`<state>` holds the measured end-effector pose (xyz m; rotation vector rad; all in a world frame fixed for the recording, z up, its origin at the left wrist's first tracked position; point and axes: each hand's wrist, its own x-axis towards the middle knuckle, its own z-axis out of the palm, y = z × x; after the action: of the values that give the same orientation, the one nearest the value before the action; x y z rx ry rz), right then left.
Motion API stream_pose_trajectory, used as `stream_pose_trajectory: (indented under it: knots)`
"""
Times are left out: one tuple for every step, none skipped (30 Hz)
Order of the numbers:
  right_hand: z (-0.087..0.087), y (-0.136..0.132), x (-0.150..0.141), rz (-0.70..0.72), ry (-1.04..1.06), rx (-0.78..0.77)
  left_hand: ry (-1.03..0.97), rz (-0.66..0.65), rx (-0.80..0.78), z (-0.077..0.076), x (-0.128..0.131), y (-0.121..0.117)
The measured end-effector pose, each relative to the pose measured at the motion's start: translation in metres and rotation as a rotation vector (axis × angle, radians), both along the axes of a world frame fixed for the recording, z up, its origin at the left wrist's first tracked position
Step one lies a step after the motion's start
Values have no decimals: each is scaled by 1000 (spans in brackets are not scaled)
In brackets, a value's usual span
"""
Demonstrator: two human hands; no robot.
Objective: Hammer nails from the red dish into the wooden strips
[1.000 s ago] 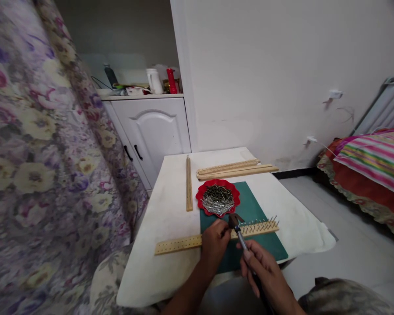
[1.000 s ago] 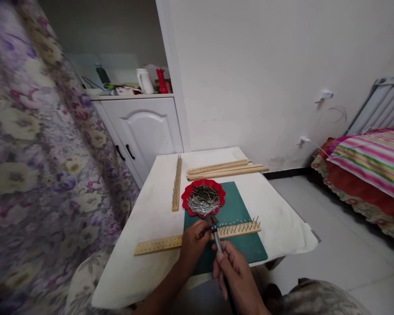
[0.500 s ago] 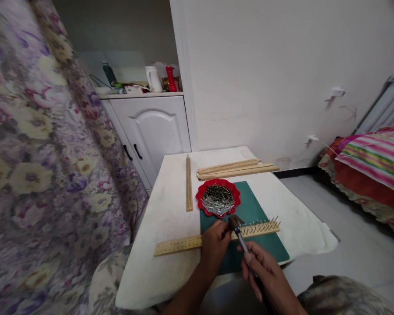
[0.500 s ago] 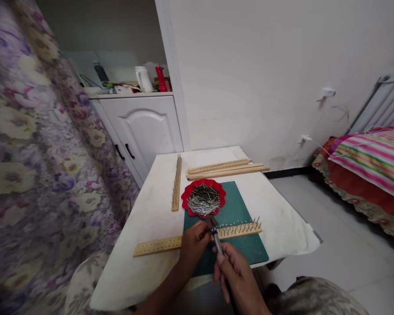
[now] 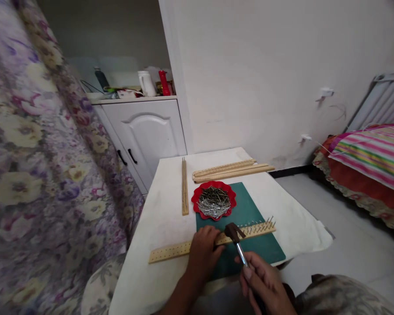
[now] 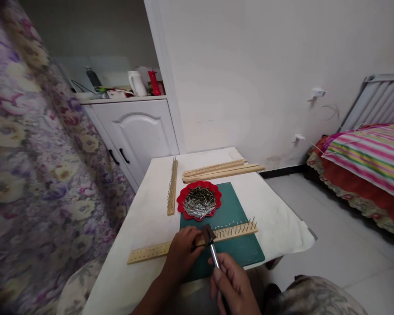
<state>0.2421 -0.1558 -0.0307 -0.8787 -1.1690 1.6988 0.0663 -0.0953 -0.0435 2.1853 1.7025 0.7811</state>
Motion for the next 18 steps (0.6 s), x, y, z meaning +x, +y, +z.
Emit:
stream_pose_trajectory:
  knots:
    - [-1,-1,-2,16,5,1,36,3,-12,-1,-2,-1]
    - [-2,-2,-3,31,5,3,56,7,-21,-3,-3,-2]
    - [-3,-2,-5,46,1,6,64,10,-23,-4,-2,-2]
    - [-4,-3,-7,54,-8,10,63,13,-18,-5,-1,-2]
    - [-4,-3,-8,56,-17,14,56,17,-8,-6,1,-1]
    - [-5,-3,-9,55,-22,21,45,23,4,-7,3,1]
    - [-6,-3,-10,50,-23,28,30,29,16,-8,5,2]
    - [-6,-3,-11,45,-21,35,12,35,27,-8,8,4]
    - [-6,-2,-11,39,-19,40,-4,41,34,-8,10,6]
    - [-6,-2,-11,39,-23,40,-19,48,37,-8,12,8]
    - [-5,-1,-11,42,-30,37,-30,50,37,-7,13,10]
    - [-5,-1,-10,46,-40,33,-37,51,36,-7,15,12]
    - [-4,-1,-10,50,-49,30,-40,52,36,-7,15,13]
    - [-4,-1,-9,53,-57,28,-39,54,35,-8,16,14]
    - [-4,-1,-9,53,-63,25,-35,57,33,-8,16,14]
    - [-4,-2,-8,52,-64,21,-29,59,30,-8,16,14]
    - [-5,-2,-8,47,-61,17,-21,61,25,-8,16,13]
    - [-6,-2,-7,40,-54,8,-10,61,22,-8,15,12]
